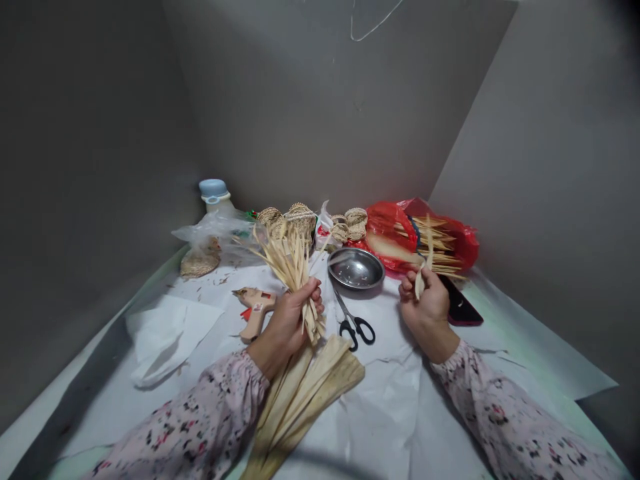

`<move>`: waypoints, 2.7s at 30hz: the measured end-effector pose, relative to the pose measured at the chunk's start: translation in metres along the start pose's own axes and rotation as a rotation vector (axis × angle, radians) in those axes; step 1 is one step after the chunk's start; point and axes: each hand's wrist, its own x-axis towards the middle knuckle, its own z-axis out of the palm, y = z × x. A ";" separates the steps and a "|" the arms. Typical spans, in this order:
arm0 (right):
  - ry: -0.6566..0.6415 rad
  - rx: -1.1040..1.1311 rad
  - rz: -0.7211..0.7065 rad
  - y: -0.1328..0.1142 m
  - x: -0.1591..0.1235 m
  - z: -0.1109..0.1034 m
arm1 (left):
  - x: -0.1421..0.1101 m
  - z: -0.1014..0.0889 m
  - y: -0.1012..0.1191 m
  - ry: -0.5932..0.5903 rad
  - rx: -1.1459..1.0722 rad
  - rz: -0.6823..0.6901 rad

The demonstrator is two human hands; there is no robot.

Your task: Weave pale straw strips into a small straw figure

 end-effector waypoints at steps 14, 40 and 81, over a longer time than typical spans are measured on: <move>-0.546 -0.383 0.380 0.029 -0.056 0.019 | -0.006 -0.002 -0.019 -0.119 0.289 -0.012; -0.697 -0.635 0.398 0.037 -0.059 0.013 | -0.008 -0.001 -0.023 -0.060 0.437 -0.028; -0.673 -0.371 0.556 0.033 -0.061 0.015 | -0.011 0.000 -0.021 -0.149 0.330 -0.131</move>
